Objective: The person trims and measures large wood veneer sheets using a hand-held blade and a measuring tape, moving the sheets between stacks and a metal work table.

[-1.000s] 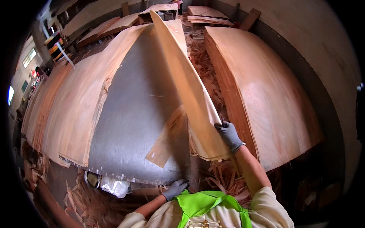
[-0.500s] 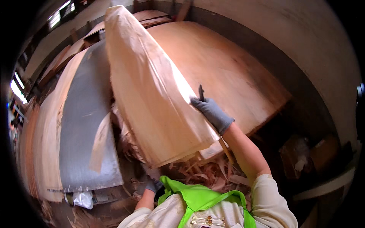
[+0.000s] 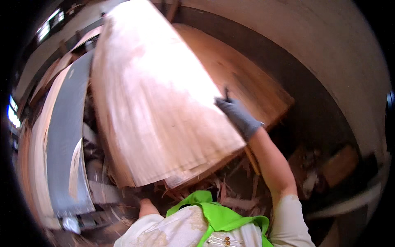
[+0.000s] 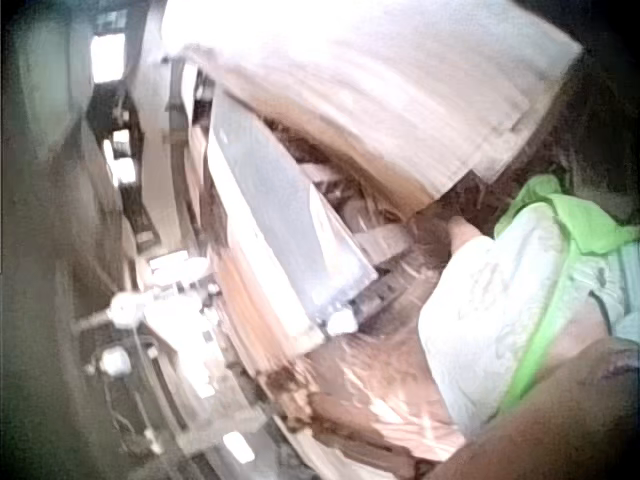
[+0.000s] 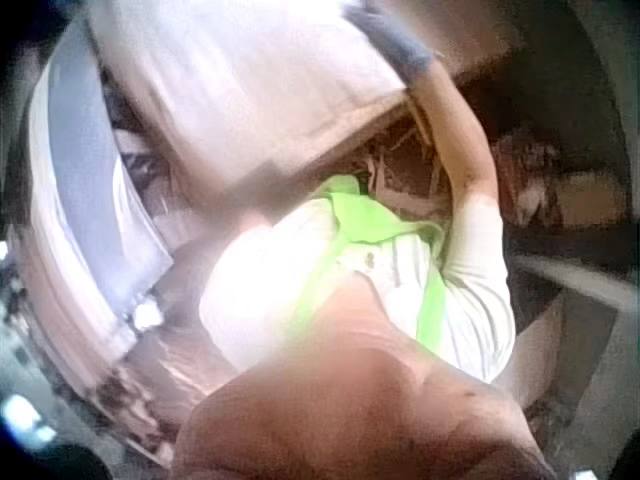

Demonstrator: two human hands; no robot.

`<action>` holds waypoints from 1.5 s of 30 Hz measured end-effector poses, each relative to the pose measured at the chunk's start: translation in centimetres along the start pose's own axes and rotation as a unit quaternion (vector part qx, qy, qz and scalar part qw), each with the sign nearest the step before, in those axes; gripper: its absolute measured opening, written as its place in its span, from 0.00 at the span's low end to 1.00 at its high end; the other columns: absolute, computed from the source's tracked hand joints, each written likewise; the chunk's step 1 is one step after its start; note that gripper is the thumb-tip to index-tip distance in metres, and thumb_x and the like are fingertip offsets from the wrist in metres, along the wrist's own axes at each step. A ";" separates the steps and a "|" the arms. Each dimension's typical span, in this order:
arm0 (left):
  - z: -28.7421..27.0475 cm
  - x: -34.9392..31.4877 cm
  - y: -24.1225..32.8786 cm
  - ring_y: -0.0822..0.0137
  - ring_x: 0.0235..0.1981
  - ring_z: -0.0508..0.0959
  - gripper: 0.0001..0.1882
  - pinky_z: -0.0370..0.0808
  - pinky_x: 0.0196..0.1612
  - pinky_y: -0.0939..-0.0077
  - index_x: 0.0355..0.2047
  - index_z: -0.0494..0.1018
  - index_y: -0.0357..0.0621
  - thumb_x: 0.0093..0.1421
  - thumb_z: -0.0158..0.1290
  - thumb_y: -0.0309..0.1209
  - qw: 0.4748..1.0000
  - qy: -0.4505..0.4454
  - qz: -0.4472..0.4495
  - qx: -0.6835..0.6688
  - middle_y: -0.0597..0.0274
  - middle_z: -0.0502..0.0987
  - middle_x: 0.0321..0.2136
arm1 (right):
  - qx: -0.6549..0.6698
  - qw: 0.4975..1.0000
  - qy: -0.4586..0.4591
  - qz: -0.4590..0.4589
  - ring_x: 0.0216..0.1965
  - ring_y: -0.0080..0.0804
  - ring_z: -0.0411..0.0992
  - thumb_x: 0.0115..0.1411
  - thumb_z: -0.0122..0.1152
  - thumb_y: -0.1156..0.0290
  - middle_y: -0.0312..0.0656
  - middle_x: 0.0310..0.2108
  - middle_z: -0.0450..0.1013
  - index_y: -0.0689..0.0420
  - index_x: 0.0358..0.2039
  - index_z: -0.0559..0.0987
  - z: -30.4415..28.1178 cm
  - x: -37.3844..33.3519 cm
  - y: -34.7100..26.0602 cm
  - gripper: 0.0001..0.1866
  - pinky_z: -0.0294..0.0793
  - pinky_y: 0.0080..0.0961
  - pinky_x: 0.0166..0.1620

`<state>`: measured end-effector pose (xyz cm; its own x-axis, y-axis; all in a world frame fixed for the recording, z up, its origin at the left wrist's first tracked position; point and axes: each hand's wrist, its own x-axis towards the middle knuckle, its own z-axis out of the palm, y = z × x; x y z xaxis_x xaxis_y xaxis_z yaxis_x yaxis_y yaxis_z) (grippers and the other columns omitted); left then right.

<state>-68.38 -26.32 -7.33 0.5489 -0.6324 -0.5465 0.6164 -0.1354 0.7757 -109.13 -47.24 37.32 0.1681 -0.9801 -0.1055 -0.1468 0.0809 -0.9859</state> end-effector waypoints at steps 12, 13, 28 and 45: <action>12.2 1.9 1.4 0.56 0.56 0.65 0.32 0.60 0.57 0.57 0.56 0.64 0.48 0.59 0.36 0.56 0.932 0.004 0.134 -0.336 0.60 0.66 0.56 | -0.038 0.998 0.043 0.022 0.30 0.19 0.65 0.59 0.58 0.62 0.32 0.28 0.71 0.63 0.36 0.77 -19.7 9.7 5.7 0.15 0.65 0.19 0.34; 12.3 2.5 1.6 0.56 0.55 0.65 0.32 0.60 0.57 0.57 0.56 0.64 0.48 0.59 0.35 0.55 0.928 -0.030 0.133 -0.346 0.60 0.66 0.56 | -0.027 0.999 0.035 0.023 0.29 0.19 0.65 0.59 0.59 0.61 0.32 0.28 0.71 0.63 0.35 0.77 -21.4 10.8 6.3 0.15 0.65 0.19 0.34; 25.7 -4.7 2.5 0.58 0.53 0.67 0.26 0.65 0.55 0.66 0.57 0.58 0.40 0.61 0.46 0.36 0.935 -0.010 0.224 -0.273 0.56 0.65 0.55 | -0.139 0.990 0.031 -0.002 0.30 0.22 0.67 0.57 0.59 0.62 0.35 0.29 0.72 0.66 0.36 0.77 -44.3 25.1 15.9 0.17 0.67 0.22 0.34; 34.8 -11.2 -5.7 0.59 0.55 0.64 0.36 0.65 0.55 0.68 0.62 0.47 0.41 0.56 0.50 0.24 0.910 0.251 0.323 -0.071 0.54 0.58 0.58 | -0.351 0.936 0.020 -0.002 0.44 0.35 0.67 0.59 0.53 0.65 0.48 0.44 0.70 0.64 0.49 0.69 -53.9 29.4 22.5 0.20 0.66 0.29 0.46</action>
<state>-97.76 -45.00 5.36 0.9890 -0.1135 -0.0944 0.1215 0.2628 0.9572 -160.03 -83.97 19.10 0.1352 -0.9873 -0.0829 -0.7529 -0.0480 -0.6564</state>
